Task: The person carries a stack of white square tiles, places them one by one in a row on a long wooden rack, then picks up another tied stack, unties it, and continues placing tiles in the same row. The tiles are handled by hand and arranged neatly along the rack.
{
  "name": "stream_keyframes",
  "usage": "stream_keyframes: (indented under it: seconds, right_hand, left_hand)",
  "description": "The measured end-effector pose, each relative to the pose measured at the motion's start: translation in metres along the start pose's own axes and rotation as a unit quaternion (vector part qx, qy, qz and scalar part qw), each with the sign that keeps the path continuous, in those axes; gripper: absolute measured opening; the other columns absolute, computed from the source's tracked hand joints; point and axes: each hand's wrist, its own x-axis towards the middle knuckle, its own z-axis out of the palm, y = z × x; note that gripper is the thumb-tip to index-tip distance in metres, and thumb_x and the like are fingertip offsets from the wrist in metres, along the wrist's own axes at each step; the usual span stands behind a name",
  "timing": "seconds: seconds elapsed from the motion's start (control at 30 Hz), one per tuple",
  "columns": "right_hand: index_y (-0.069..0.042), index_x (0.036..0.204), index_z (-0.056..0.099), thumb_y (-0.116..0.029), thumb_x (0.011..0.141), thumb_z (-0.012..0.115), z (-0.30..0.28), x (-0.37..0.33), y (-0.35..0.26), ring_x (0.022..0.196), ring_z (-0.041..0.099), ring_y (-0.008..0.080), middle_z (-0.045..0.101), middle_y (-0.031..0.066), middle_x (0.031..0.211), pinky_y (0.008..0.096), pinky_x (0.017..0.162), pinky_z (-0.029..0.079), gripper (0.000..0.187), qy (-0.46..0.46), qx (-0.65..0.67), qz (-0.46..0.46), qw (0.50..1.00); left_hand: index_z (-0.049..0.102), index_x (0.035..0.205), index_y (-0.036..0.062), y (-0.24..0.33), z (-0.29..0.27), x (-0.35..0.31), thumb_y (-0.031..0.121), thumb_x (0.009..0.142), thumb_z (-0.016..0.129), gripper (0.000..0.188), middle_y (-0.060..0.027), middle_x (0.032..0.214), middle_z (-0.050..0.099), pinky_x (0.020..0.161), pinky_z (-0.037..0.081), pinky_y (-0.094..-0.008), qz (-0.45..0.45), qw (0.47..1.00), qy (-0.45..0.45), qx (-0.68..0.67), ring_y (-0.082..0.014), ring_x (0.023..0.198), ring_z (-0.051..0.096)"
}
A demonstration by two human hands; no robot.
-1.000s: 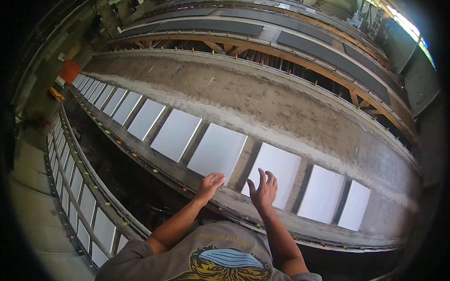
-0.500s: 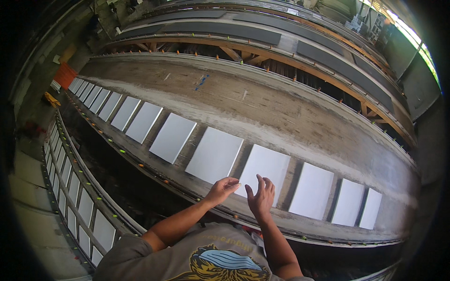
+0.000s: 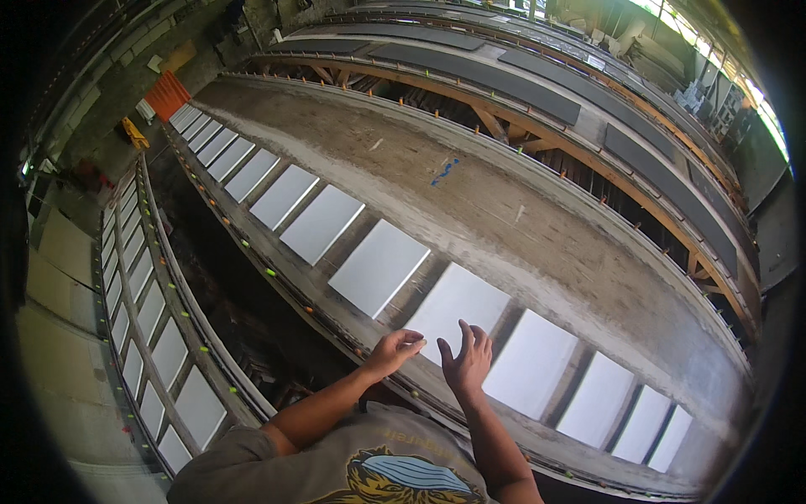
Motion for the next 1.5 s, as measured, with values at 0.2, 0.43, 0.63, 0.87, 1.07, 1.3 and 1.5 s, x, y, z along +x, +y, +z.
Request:
stream_keyframes:
  seconds: [0.2, 0.43, 0.63, 0.87, 1.07, 1.3, 1.5]
  right_hand:
    - [-0.009, 0.136, 0.060, -0.034, 0.081, 0.086, 0.080, 0.034, -0.067, 0.115, 0.057, 0.0380, 0.060, 0.0185, 0.125, 0.0498, 0.098, 0.047, 0.065, 0.012, -0.020, 0.015, 1.000]
    - [-0.008, 0.135, 0.059, -0.031, 0.081, 0.086, 0.152, 0.072, -0.167, 0.114, 0.057, 0.0391, 0.060, 0.0191, 0.122, 0.0506, 0.097, 0.047, 0.064, -0.001, -0.018, 0.021, 1.000]
    - [-0.010, 0.135, 0.060, -0.033, 0.081, 0.085, 0.212, 0.110, -0.232, 0.116, 0.057, 0.0386, 0.060, 0.0184, 0.124, 0.0503, 0.097, 0.048, 0.064, -0.011, -0.002, 0.002, 1.000]
    - [-0.008, 0.132, 0.061, -0.028, 0.080, 0.087, 0.271, 0.153, -0.295, 0.114, 0.057, 0.0381, 0.060, 0.0180, 0.122, 0.0490, 0.097, 0.048, 0.062, -0.022, 0.022, -0.028, 0.999]
    - [-0.009, 0.134, 0.060, -0.031, 0.078, 0.088, 0.334, 0.174, -0.355, 0.115, 0.057, 0.0386, 0.059, 0.0187, 0.124, 0.0498, 0.097, 0.048, 0.066, -0.018, 0.003, -0.023, 1.000]
    - [-0.007, 0.133, 0.060, -0.028, 0.078, 0.088, 0.433, 0.210, -0.449, 0.115, 0.057, 0.0400, 0.059, 0.0190, 0.123, 0.0503, 0.097, 0.048, 0.065, -0.027, -0.002, 0.008, 1.000]
    - [-0.008, 0.133, 0.060, -0.029, 0.078, 0.088, 0.487, 0.266, -0.541, 0.116, 0.057, 0.0386, 0.059, 0.0184, 0.124, 0.0496, 0.097, 0.048, 0.065, -0.041, -0.010, -0.013, 0.999]
  left_hand:
    - [0.069, 0.122, -0.0002, 0.005, -0.105, 0.039, 0.028, 0.100, 0.072, 0.036, -0.0079, 0.113, 0.073, 0.090, 0.054, -0.0288, 0.034, 0.998, -0.048, 0.032, -0.0135, 0.101, 0.068]
    - [0.066, 0.125, -0.0037, 0.041, -0.246, 0.048, 0.037, 0.098, 0.071, 0.049, -0.0153, 0.117, 0.072, 0.090, 0.057, -0.0333, 0.008, 0.990, -0.107, 0.089, -0.0210, 0.103, 0.072]
    - [0.070, 0.121, 0.0000, 0.049, -0.337, 0.063, 0.040, 0.098, 0.072, 0.046, -0.0140, 0.113, 0.075, 0.089, 0.057, -0.0346, 0.027, 0.994, -0.037, 0.096, -0.0221, 0.103, 0.073]
    - [0.068, 0.122, -0.0027, 0.031, -0.418, 0.063, 0.041, 0.097, 0.074, 0.051, -0.0144, 0.114, 0.074, 0.091, 0.056, -0.0339, 0.022, 0.997, 0.023, 0.073, -0.0218, 0.105, 0.071]
    - [0.069, 0.122, -0.0017, 0.039, -0.532, 0.090, 0.041, 0.097, 0.073, 0.049, -0.0127, 0.113, 0.075, 0.089, 0.057, -0.0346, 0.007, 0.995, 0.037, 0.093, -0.0207, 0.103, 0.071]
    - [0.068, 0.125, -0.0008, 0.059, -0.687, 0.135, 0.036, 0.098, 0.072, 0.046, -0.0139, 0.119, 0.073, 0.095, 0.054, -0.0352, 0.000, 0.994, -0.049, 0.100, -0.0206, 0.108, 0.069]
    - [0.066, 0.126, -0.0016, 0.071, -0.788, 0.159, 0.037, 0.099, 0.071, 0.048, -0.0154, 0.119, 0.072, 0.090, 0.056, -0.0344, 0.026, 0.994, -0.049, 0.098, -0.0221, 0.106, 0.070]
